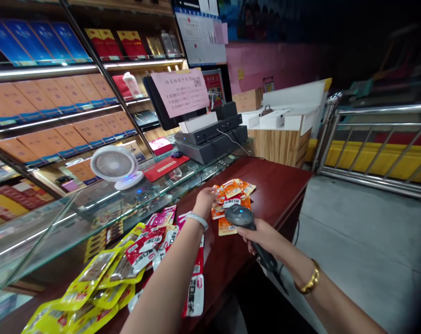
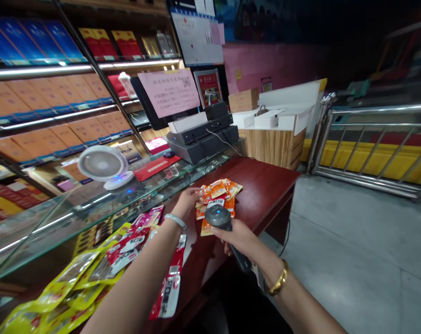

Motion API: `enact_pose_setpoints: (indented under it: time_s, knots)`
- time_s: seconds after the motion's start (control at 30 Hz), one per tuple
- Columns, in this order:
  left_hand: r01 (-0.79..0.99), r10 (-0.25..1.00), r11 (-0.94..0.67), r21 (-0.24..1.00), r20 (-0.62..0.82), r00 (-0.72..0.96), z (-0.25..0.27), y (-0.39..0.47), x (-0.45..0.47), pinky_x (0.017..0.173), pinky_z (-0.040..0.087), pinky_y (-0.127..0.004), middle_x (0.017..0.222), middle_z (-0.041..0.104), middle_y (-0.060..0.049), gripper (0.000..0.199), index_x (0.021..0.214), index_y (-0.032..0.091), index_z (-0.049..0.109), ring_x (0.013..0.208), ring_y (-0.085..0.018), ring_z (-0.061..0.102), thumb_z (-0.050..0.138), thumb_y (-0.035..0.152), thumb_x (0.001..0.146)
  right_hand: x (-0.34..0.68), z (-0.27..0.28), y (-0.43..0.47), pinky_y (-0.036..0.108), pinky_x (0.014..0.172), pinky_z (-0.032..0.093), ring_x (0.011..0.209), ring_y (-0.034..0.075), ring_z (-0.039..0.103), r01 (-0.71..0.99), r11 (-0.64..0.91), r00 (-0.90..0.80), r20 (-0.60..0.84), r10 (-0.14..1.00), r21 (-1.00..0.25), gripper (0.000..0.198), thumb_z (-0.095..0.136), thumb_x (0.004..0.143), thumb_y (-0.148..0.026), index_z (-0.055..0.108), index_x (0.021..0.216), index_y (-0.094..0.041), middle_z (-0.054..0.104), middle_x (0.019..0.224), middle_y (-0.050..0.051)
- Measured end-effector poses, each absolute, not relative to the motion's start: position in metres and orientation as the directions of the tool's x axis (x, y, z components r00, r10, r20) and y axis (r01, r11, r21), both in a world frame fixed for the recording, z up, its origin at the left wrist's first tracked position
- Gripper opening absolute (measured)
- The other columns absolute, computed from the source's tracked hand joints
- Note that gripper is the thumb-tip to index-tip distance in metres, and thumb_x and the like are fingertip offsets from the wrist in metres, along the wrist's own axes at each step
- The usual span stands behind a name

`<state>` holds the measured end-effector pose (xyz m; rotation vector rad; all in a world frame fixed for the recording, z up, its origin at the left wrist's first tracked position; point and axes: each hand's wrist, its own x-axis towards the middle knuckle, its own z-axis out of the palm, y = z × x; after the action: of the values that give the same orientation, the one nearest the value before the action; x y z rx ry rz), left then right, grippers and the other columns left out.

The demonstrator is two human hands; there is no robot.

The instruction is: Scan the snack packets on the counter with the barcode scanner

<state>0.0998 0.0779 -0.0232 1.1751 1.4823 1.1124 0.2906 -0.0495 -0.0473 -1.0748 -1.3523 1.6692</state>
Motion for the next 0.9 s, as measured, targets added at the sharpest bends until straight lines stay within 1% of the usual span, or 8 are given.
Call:
enact_pose_setpoints:
  time_s: [0.13, 0.27, 0.33, 0.4, 0.5, 0.6, 0.77, 0.9]
  knots:
    - [0.506, 0.992, 0.038, 0.861, 0.03, -0.124, -0.013, 0.055, 0.037, 0.067, 0.048, -0.026, 0.082, 0.071, -0.007, 0.023, 0.093, 0.014, 0.068, 0.069, -0.014, 0.064, 0.067, 0.026, 0.074, 0.286, -0.051, -0.056, 0.021, 0.04, 0.042, 0.041, 0.01, 0.054, -0.055, -0.21, -0.429, -0.167, 0.888, -0.976, 0.045, 0.071, 0.074, -0.058, 0.054, 0.08, -0.017, 0.055, 0.057, -0.005]
    - [0.964, 0.989, 0.131, 0.23, 0.043, -0.145, -0.007, 0.02, -0.012, 0.082, 0.048, -0.037, 0.093, 0.073, -0.015, 0.032, 0.089, 0.017, 0.072, 0.09, -0.027, 0.067, 0.063, 0.045, 0.077, 0.271, -0.056, -0.058, 0.023, 0.04, 0.042, 0.042, 0.01, 0.054, -0.057, -0.228, -0.479, -0.174, 0.861, -0.972, 0.044, 0.072, 0.074, -0.056, 0.053, 0.083, -0.018, 0.055, 0.06, -0.005]
    - [0.976, 0.978, 0.207, -0.061, 0.036, -0.205, -0.008, 0.004, -0.02, 0.086, 0.046, -0.044, 0.1, 0.071, -0.021, 0.046, 0.09, 0.015, 0.073, 0.1, -0.035, 0.064, 0.062, 0.058, 0.074, 0.263, -0.058, -0.059, 0.024, 0.041, 0.042, 0.042, 0.01, 0.054, -0.048, -0.213, -0.509, -0.16, 0.846, -0.976, 0.043, 0.072, 0.074, -0.056, 0.052, 0.08, -0.018, 0.055, 0.06, -0.005]
    - [0.954, 0.973, 0.228, -0.193, 0.025, -0.228, -0.013, -0.007, -0.018, 0.088, 0.045, -0.047, 0.105, 0.068, -0.026, 0.06, 0.096, 0.013, 0.072, 0.105, -0.04, 0.062, 0.06, 0.067, 0.071, 0.256, -0.059, -0.059, 0.024, 0.041, 0.042, 0.042, 0.011, 0.054, -0.036, -0.198, -0.535, -0.148, 0.832, -0.98, 0.043, 0.072, 0.074, -0.056, 0.051, 0.077, -0.018, 0.055, 0.059, -0.004]
    - [0.96, 0.983, 0.185, -0.21, 0.026, -0.183, -0.02, -0.014, -0.009, 0.091, 0.043, -0.049, 0.11, 0.066, -0.028, 0.071, 0.104, 0.01, 0.07, 0.11, -0.041, 0.059, 0.058, 0.071, 0.069, 0.25, -0.059, -0.06, 0.024, 0.041, 0.042, 0.041, 0.011, 0.054, -0.02, -0.186, -0.55, -0.144, 0.823, -0.982, 0.044, 0.072, 0.074, -0.057, 0.05, 0.077, -0.019, 0.054, 0.056, -0.005]
    - [0.98, 0.988, 0.152, -0.131, 0.001, -0.153, -0.025, -0.01, -0.003, 0.09, 0.043, -0.047, 0.106, 0.068, -0.026, 0.061, 0.098, 0.012, 0.071, 0.107, -0.04, 0.061, 0.063, 0.065, 0.069, 0.25, -0.058, -0.061, 0.023, 0.041, 0.042, 0.042, 0.011, 0.054, -0.004, -0.168, -0.55, -0.138, 0.824, -0.986, 0.043, 0.071, 0.076, -0.057, 0.05, 0.078, -0.019, 0.055, 0.057, -0.005]
    - [0.97, 0.984, 0.176, 0.17, -0.066, -0.167, -0.033, 0.0, -0.005, 0.072, 0.044, -0.03, 0.087, 0.073, -0.012, 0.022, 0.083, 0.019, 0.069, 0.084, -0.024, 0.068, 0.063, 0.04, 0.078, 0.253, -0.057, -0.061, 0.022, 0.04, 0.042, 0.042, 0.01, 0.054, 0.051, -0.155, -0.537, -0.158, 0.829, -0.987, 0.043, 0.069, 0.077, -0.057, 0.051, 0.08, -0.019, 0.054, 0.057, -0.005]
    - [0.913, 0.975, 0.182, 0.366, 0.05, -0.215, -0.041, 0.002, -0.006, 0.063, 0.04, -0.025, 0.078, 0.071, -0.004, 0.016, 0.086, 0.021, 0.063, 0.07, -0.016, 0.063, 0.061, 0.036, 0.08, 0.253, -0.056, -0.059, 0.022, 0.041, 0.043, 0.042, 0.01, 0.054, 0.077, -0.14, -0.542, -0.159, 0.825, -0.987, 0.044, 0.069, 0.076, -0.059, 0.051, 0.08, -0.019, 0.054, 0.056, -0.005]
